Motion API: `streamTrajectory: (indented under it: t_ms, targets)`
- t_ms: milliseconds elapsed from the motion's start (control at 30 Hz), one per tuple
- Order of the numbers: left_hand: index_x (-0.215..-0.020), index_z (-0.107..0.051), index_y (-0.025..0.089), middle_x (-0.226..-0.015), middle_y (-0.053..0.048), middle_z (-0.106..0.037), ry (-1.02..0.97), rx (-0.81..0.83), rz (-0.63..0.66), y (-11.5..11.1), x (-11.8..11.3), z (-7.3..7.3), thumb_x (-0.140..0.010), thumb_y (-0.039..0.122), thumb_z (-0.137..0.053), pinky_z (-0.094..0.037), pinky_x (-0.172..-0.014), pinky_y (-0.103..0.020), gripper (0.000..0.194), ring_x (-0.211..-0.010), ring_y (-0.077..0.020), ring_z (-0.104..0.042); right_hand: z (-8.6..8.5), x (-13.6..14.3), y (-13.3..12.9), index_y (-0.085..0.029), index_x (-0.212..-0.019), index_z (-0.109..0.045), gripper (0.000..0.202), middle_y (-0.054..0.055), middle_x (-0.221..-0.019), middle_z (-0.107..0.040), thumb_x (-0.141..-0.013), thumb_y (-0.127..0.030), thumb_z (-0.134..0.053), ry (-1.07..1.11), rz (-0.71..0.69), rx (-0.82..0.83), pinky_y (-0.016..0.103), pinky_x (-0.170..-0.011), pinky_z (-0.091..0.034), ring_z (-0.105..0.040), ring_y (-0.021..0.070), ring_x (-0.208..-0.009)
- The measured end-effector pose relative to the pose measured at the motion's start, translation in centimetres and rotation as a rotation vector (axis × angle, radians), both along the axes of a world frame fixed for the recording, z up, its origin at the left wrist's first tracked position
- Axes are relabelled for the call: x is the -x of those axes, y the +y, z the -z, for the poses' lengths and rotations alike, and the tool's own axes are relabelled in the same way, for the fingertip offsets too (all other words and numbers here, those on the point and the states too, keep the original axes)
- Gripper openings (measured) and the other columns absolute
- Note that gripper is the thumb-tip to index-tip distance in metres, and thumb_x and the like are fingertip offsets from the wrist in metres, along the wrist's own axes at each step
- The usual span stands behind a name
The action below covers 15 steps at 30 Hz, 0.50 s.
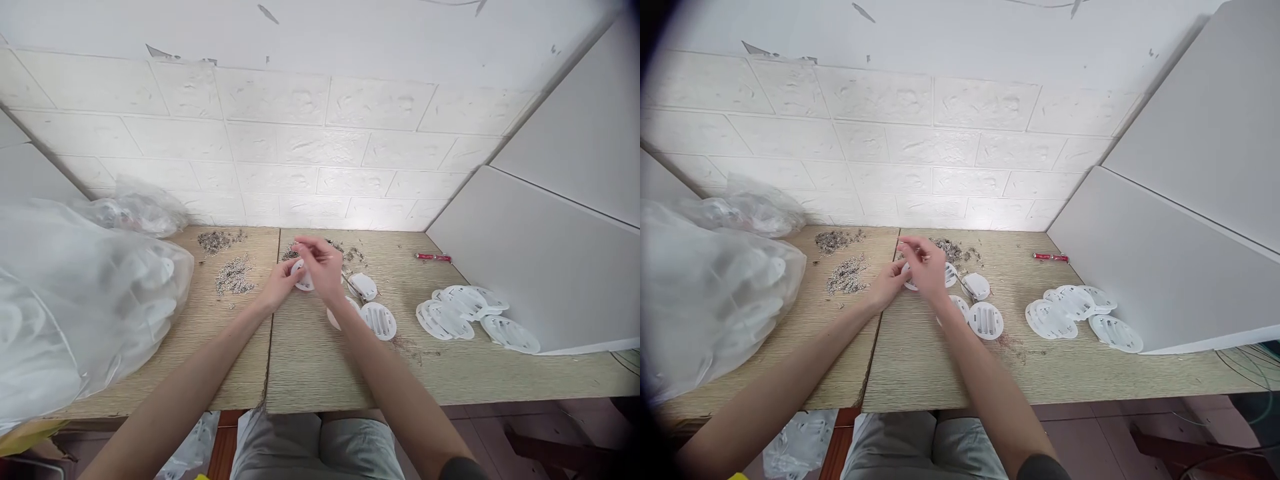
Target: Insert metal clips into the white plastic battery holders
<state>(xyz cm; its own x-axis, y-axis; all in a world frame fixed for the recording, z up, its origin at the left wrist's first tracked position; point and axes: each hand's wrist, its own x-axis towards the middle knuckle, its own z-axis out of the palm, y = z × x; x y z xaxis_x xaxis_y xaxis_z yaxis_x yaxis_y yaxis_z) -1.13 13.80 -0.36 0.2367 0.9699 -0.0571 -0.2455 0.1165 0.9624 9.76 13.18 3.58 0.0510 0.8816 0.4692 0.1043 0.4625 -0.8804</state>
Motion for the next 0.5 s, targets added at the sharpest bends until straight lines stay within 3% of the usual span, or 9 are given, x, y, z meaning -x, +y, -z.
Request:
streamTrajectory:
  t_ms: [167, 367, 500]
  targets:
    - [-0.108, -0.068, 0.016, -0.098, -0.007, -0.070, -0.086, -0.004, 0.080, 0.7, 0.3, 0.6, -0.071, 0.028, -0.075, -0.056, -0.067, -0.029, 0.040, -0.081, -0.0172, -0.063, 0.8, -3.2, 0.8, -0.017, -0.092, -0.067, 0.022, 0.005, -0.092, -0.071, -0.083, -0.034, -0.055, -0.055, 0.090, 0.110, 0.023, -0.061, -0.046, -0.062, 0.0129, -0.073]
    - [-0.114, -0.067, 0.018, -0.103, -0.008, -0.069, -0.196, 0.005, 0.223, 0.2, 0.7, -0.6, -0.071, 0.017, -0.076, -0.055, -0.074, -0.028, 0.045, -0.091, -0.0181, -0.064, 1.4, -3.6, 1.6, -0.019, -0.081, -0.071, 0.017, 0.004, -0.085, -0.068, -0.077, -0.033, -0.063, -0.038, 0.046, 0.086, 0.025, -0.061, -0.044, -0.057, 0.0138, -0.073]
    - [-0.122, -0.061, 0.022, -0.101, -0.005, -0.068, -0.260, 0.017, 0.236, 0.0, 0.7, -0.8, -0.068, 0.010, -0.077, -0.055, -0.078, -0.028, 0.058, -0.089, -0.0156, -0.064, 1.7, -3.6, 1.7, -0.019, -0.083, -0.071, 0.016, 0.003, -0.080, -0.068, -0.077, -0.030, -0.061, -0.048, 0.023, 0.143, 0.026, -0.065, -0.046, -0.057, 0.0150, -0.074]
